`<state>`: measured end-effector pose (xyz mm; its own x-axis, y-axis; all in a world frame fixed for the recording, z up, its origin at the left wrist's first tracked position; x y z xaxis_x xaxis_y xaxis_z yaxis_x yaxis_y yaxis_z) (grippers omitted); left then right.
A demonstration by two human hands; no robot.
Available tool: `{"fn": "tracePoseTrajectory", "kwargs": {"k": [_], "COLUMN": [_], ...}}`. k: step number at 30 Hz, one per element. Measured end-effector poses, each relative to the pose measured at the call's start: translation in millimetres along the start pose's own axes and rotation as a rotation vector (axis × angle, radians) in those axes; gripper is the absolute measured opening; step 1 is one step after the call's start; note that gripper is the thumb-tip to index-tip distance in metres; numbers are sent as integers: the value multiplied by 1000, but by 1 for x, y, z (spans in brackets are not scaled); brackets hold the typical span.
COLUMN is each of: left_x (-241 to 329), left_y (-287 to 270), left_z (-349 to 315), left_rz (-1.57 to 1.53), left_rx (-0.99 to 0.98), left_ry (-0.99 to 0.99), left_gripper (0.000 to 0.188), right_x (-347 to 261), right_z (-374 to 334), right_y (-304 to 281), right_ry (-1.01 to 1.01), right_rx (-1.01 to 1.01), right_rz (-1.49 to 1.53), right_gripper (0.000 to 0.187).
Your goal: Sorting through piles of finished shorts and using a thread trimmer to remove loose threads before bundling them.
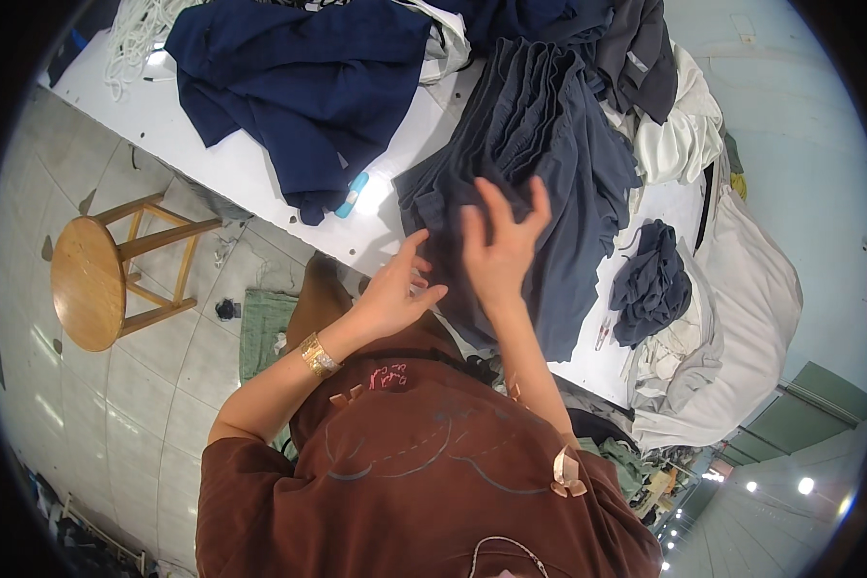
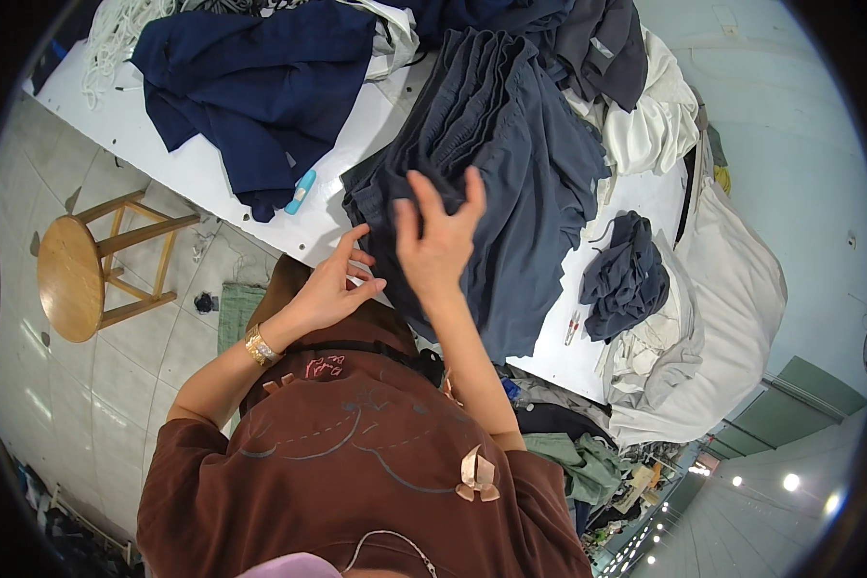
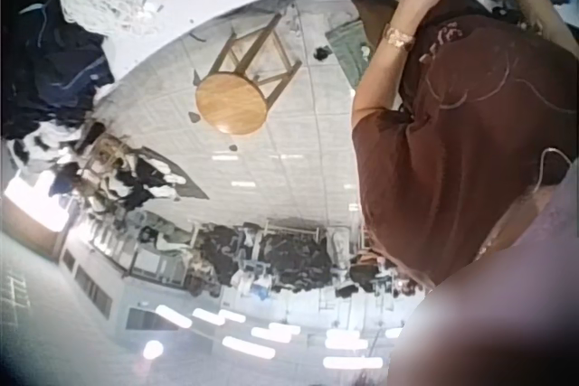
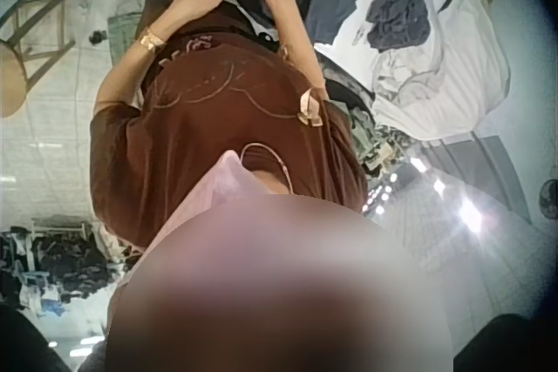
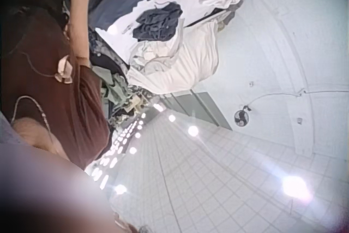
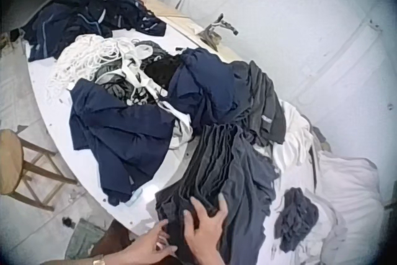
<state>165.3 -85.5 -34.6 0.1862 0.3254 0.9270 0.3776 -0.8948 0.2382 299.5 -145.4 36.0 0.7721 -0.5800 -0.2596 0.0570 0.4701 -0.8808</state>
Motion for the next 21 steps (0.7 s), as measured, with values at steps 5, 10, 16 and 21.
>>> {"fn": "tracePoseTrajectory", "kwargs": {"k": [5, 10, 16, 21], "left_x": [-7, -10, -23, -24], "left_y": [-1, -11, -6, -8], "left_z": [2, 2, 13, 11], "left_rz": [-14, -140, -231, -337], "left_rx": [-86, 138, 173, 174], "left_ry": [-36, -49, -71, -116], "left_gripper": [76, 64, 59, 63], "right_x": [-8, 30, -4, 1], "right_z": [1, 12, -3, -11], "right_y": [19, -4, 10, 27], "right_ry": [-37, 31, 50, 3], "right_rx": [-10, 77, -50, -92], "right_rz": [-60, 165, -49, -31], "right_gripper": [43, 34, 59, 68]}}
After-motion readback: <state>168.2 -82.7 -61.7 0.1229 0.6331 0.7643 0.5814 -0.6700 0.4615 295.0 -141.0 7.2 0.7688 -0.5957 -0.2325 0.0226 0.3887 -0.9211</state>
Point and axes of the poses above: each hand's wrist, its own z-axis towards the middle knuckle, its own y-axis out of the palm, x = y × z, the point moved 2 cm from there along z, towards the middle knuckle, and after that the axes turned 8 degrees about -z, right-handed, at the moved point
